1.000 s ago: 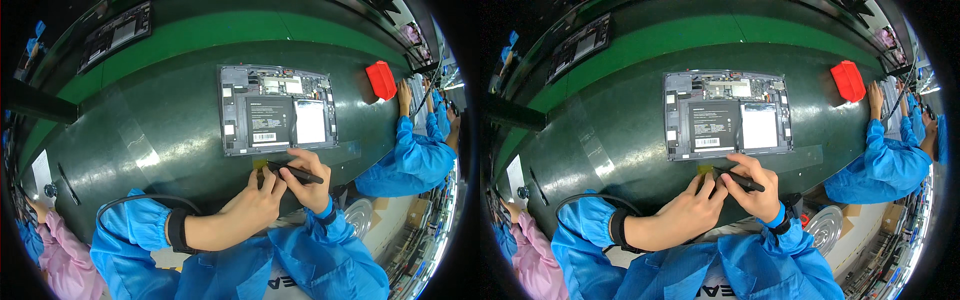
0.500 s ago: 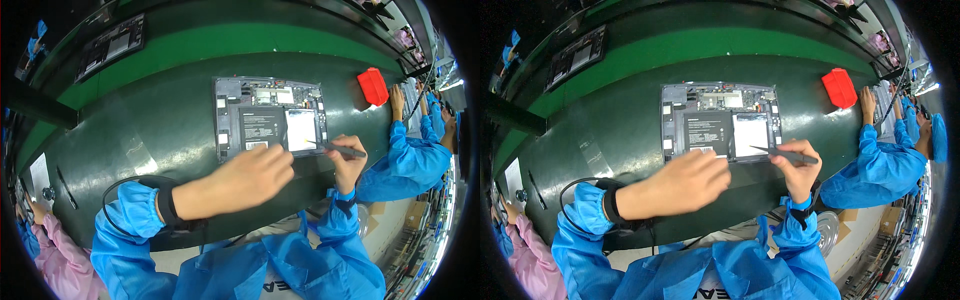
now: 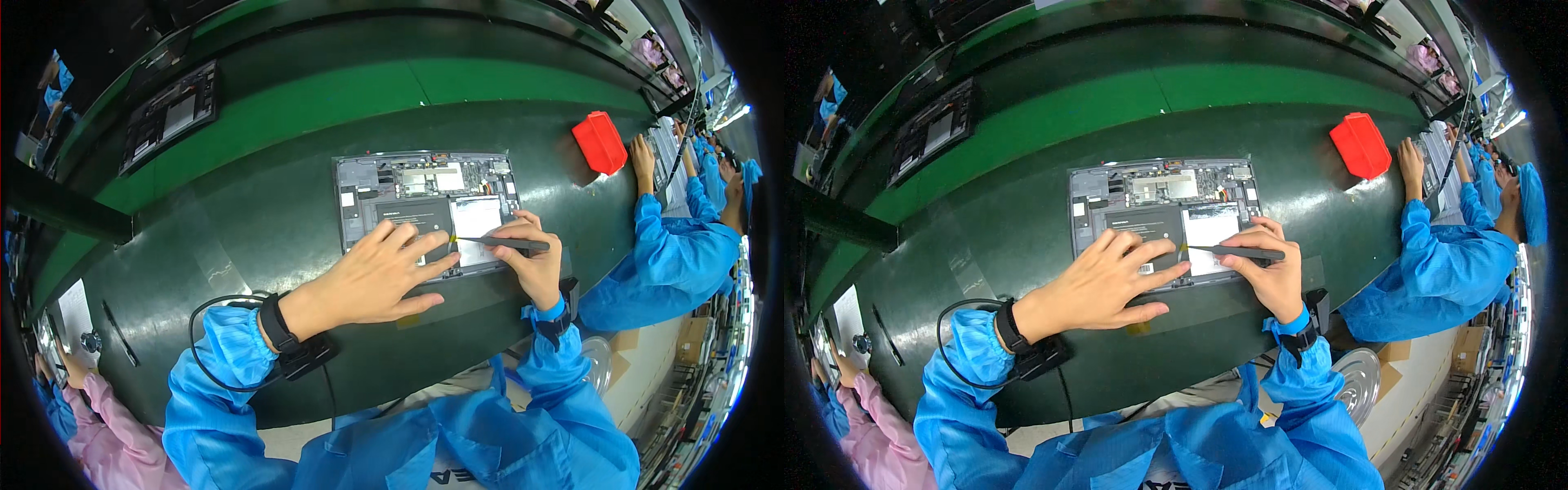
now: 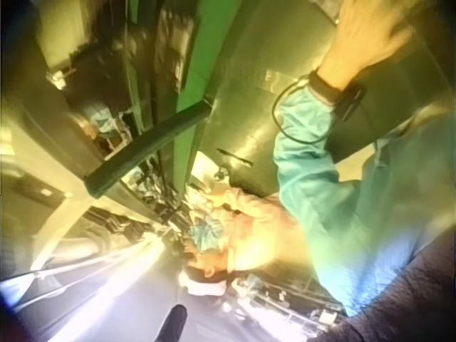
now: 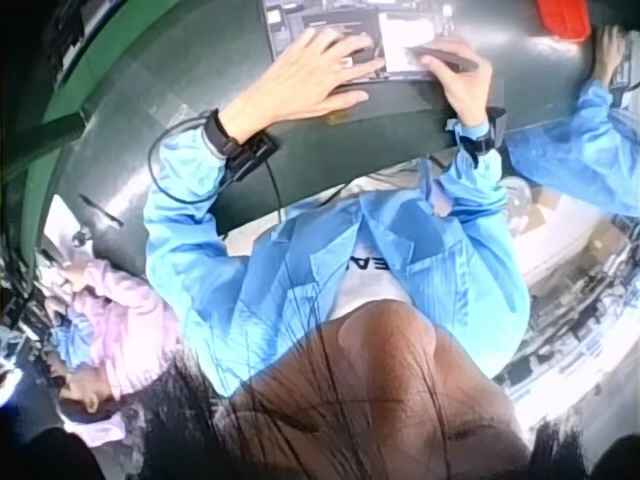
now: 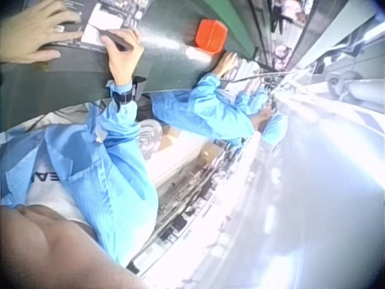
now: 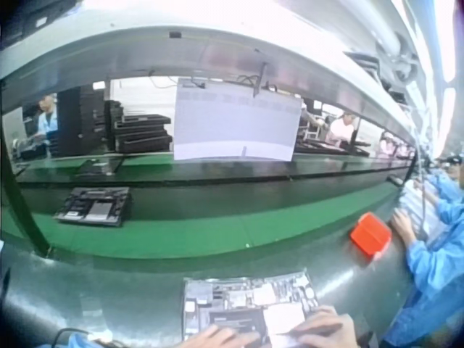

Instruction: The person assembles tablet devices on a conveyor line by applying tape strips over internal components using a plastic stick tool and by hand, then pushes the assembled device down the line.

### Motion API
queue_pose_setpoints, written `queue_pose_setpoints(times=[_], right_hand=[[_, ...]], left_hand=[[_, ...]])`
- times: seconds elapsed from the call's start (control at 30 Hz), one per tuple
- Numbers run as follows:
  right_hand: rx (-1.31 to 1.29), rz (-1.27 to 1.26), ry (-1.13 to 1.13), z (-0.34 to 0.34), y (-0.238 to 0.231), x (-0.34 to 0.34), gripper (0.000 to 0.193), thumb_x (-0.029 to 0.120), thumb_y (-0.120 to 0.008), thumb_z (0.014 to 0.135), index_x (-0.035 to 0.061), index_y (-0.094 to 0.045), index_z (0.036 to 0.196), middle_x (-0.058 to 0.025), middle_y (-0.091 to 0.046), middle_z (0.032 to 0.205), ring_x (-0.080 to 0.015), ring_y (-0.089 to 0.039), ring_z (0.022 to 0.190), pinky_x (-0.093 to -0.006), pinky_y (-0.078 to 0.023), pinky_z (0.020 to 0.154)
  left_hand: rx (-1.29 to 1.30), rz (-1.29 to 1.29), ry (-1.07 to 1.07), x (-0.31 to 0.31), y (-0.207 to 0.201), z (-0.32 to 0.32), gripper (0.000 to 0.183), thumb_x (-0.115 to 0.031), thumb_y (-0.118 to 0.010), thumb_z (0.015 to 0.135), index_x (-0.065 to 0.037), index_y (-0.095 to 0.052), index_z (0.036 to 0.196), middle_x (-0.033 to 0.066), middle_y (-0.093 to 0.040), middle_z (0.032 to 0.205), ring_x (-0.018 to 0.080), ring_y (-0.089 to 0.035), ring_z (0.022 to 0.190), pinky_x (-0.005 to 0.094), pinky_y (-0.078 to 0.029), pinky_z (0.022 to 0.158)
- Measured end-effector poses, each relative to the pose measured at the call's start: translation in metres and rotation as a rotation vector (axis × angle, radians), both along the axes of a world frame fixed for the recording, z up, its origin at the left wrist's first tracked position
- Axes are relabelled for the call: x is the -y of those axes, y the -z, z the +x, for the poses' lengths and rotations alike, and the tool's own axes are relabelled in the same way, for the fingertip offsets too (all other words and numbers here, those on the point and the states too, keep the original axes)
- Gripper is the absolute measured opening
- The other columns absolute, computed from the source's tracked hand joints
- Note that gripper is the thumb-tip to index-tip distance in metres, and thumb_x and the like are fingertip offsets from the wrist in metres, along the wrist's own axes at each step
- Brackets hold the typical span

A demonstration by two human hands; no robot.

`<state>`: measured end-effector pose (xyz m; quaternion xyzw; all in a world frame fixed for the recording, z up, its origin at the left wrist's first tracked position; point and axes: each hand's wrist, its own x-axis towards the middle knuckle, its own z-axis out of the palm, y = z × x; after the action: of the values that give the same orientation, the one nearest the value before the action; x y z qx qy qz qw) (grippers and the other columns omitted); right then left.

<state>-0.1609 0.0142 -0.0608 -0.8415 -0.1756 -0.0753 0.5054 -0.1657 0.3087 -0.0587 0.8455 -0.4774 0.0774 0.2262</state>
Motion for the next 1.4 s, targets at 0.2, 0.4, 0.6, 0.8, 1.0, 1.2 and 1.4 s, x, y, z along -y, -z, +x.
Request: queue_pose_setpoints(times=[0.2, 0.4, 0.6, 0.8, 1.0, 1.2, 1.4], right_hand=[[0.011, -0.081, 0.016, -0.004, -0.002, 0.001, 0.017, 0.013, -0.086, 0.079, 0.0054, -0.079, 0.092, -0.0048, -0.078, 0.086, -0.0179, -0.071, 0.087, -0.0439, -0.038, 0.113], [-0.024, -0.036, 0.177, -0.018, -0.001, -0.007, 0.017, 0.007, -0.082, 0.084, -0.0027, -0.074, 0.096, -0.0128, -0.073, 0.094, -0.0221, -0.071, 0.087, -0.037, -0.053, 0.092], [-0.352, 0.238, -0.031, -0.074, -0.024, -0.045, 0.018, 0.004, -0.081, 0.086, -0.0058, -0.07, 0.097, -0.0125, -0.073, 0.088, -0.0175, -0.07, 0.079, -0.029, -0.053, 0.069], [-0.351, 0.077, 0.022, -0.076, -0.004, -0.067, 0.017, 0.007, -0.084, 0.084, -0.0015, -0.074, 0.095, -0.011, -0.075, 0.089, -0.0188, -0.071, 0.078, -0.0301, -0.054, 0.071], [-0.176, 0.002, -0.04, -0.08, -0.01, -0.084, 0.016, 0.005, -0.083, 0.083, -0.0006, -0.074, 0.095, -0.0118, -0.073, 0.085, -0.0215, -0.069, 0.072, -0.0308, -0.053, 0.067], [-0.056, -0.098, -0.056, -0.087, -0.02, -0.092, 0.023, -0.001, -0.082, 0.08, 0.0014, -0.075, 0.102, -0.0111, -0.07, 0.08, -0.0196, -0.065, 0.065, -0.0298, -0.05, 0.061], [0.065, 0.1, 0.04, -0.086, -0.015, -0.066, 0.027, 0.002, -0.086, 0.08, -0.0014, -0.072, 0.102, -0.0089, -0.075, 0.092, -0.0156, -0.07, 0.078, -0.0273, -0.054, 0.071]], left_hand=[[0.0, 0.05, 0.007, 0.002, -0.003, -0.001, 0.057, -0.046, -0.063, 0.097, -0.013, -0.06, 0.143, 0.0041, -0.053, 0.151, 0.0262, -0.051, 0.102, 0.039, -0.04, 0.096], [-0.025, 0.068, 0.01, -0.005, -0.001, 0.0, 0.068, -0.051, -0.067, 0.092, -0.009, -0.057, 0.145, 0.0036, -0.052, 0.153, 0.026, -0.05, 0.105, 0.0396, -0.04, 0.097], [-0.103, 0.161, 0.087, -0.012, -0.02, 0.008, 0.108, -0.054, -0.087, 0.063, -0.003, -0.05, 0.15, 0.0038, -0.046, 0.158, 0.0275, -0.049, 0.119, 0.0389, -0.039, 0.1], [-0.098, 0.134, 0.066, -0.012, -0.014, 0.004, 0.112, -0.056, -0.087, 0.059, -0.004, -0.05, 0.15, 0.0034, -0.047, 0.156, 0.0274, -0.049, 0.119, 0.0392, -0.038, 0.098], [-0.069, 0.137, 0.053, -0.011, -0.012, 0.001, 0.11, -0.057, -0.087, 0.058, -0.004, -0.053, 0.148, 0.0036, -0.048, 0.156, 0.0272, -0.049, 0.118, 0.0384, -0.038, 0.096], [-0.064, 0.128, 0.061, -0.012, -0.015, 0.001, 0.11, -0.056, -0.087, 0.058, -0.003, -0.053, 0.148, 0.0042, -0.049, 0.155, 0.0276, -0.049, 0.118, 0.0388, -0.039, 0.096], [-0.035, 0.186, 0.059, -0.01, -0.016, 0.004, 0.112, -0.058, -0.086, 0.059, -0.002, -0.051, 0.149, 0.0042, -0.047, 0.156, 0.0277, -0.049, 0.117, 0.0395, -0.039, 0.098]])
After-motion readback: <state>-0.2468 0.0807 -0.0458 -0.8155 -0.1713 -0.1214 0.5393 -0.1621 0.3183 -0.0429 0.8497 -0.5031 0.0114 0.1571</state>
